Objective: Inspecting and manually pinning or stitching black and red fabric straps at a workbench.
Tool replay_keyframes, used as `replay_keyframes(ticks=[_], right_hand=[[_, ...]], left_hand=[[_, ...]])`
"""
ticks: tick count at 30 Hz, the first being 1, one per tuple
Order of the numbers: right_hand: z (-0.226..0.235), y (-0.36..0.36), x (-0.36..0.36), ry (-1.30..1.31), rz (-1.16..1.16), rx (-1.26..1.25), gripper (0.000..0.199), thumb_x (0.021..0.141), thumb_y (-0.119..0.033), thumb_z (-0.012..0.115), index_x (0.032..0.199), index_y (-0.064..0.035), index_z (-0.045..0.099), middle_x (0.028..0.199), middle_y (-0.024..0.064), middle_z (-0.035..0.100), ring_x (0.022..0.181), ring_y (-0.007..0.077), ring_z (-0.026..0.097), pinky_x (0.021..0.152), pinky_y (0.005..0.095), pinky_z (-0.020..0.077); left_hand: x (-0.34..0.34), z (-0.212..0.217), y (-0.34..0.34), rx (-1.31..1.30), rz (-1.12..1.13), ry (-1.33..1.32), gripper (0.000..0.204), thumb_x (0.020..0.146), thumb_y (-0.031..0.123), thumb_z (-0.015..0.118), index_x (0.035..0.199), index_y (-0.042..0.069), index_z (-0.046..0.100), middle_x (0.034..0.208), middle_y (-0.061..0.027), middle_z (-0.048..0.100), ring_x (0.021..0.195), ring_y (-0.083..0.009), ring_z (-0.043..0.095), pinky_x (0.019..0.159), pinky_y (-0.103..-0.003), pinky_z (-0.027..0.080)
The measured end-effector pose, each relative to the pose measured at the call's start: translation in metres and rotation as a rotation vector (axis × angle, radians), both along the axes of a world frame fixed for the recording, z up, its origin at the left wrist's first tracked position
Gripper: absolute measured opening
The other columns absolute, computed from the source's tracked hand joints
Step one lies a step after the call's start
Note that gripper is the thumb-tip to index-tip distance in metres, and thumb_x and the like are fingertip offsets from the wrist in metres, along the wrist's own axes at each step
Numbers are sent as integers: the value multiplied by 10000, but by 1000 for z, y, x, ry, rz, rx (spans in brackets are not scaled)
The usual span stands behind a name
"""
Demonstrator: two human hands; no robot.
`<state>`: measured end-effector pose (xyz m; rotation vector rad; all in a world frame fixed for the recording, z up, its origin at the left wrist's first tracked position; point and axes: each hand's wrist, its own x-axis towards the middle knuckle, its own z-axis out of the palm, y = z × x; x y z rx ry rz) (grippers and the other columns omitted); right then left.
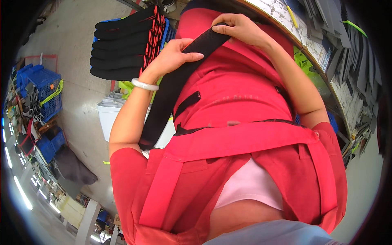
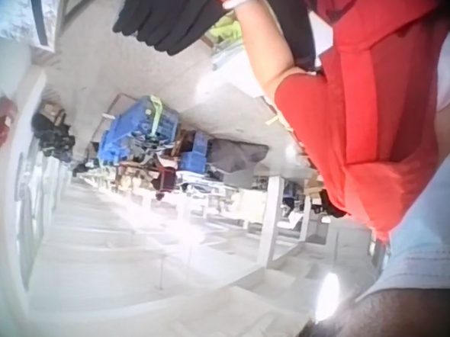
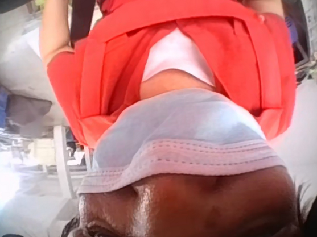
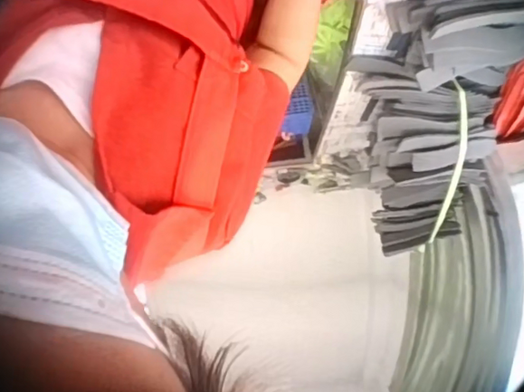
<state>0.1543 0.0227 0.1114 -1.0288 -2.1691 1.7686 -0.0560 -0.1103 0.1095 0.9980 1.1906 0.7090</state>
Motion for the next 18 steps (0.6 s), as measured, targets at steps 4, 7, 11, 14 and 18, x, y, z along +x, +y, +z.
replay_keyframes(ticks=[4,7,11,14,18], right_hand=[[-5,-4,0,84,-229,49,294,907,-288,615,1020,-19,649,793,36,627,647,95,583,587,242,509],[4,-14,2,308,-355,-119,262,947,-237,577,1018,14,598,838,21,609,726,86,587,617,247,533],[12,-44,-6,463,-420,-215,215,966,-197,554,1031,8,567,866,14,598,777,76,573,609,239,522],[19,-54,-7,407,-393,-132,209,961,-197,563,1000,8,576,834,8,594,718,83,558,588,234,477],[30,-47,-16,179,-335,131,224,933,-213,595,872,2,610,708,15,576,633,82,508,578,235,419]], left_hand=[[2,31,14,779,297,725,203,842,81,691,1023,4,638,829,-42,645,747,-111,589,706,-255,477],[11,43,-9,413,369,192,141,883,138,673,925,4,657,759,-34,635,625,-92,570,595,-235,456],[36,10,-13,46,486,-95,156,894,131,666,943,-15,644,830,-31,652,749,-118,613,689,-242,490],[52,11,13,115,906,-763,145,877,57,662,1009,6,632,917,-55,656,829,-140,622,758,-273,511],[44,4,29,259,924,-647,172,816,-56,679,953,31,620,915,-43,644,812,-147,621,769,-285,522]])
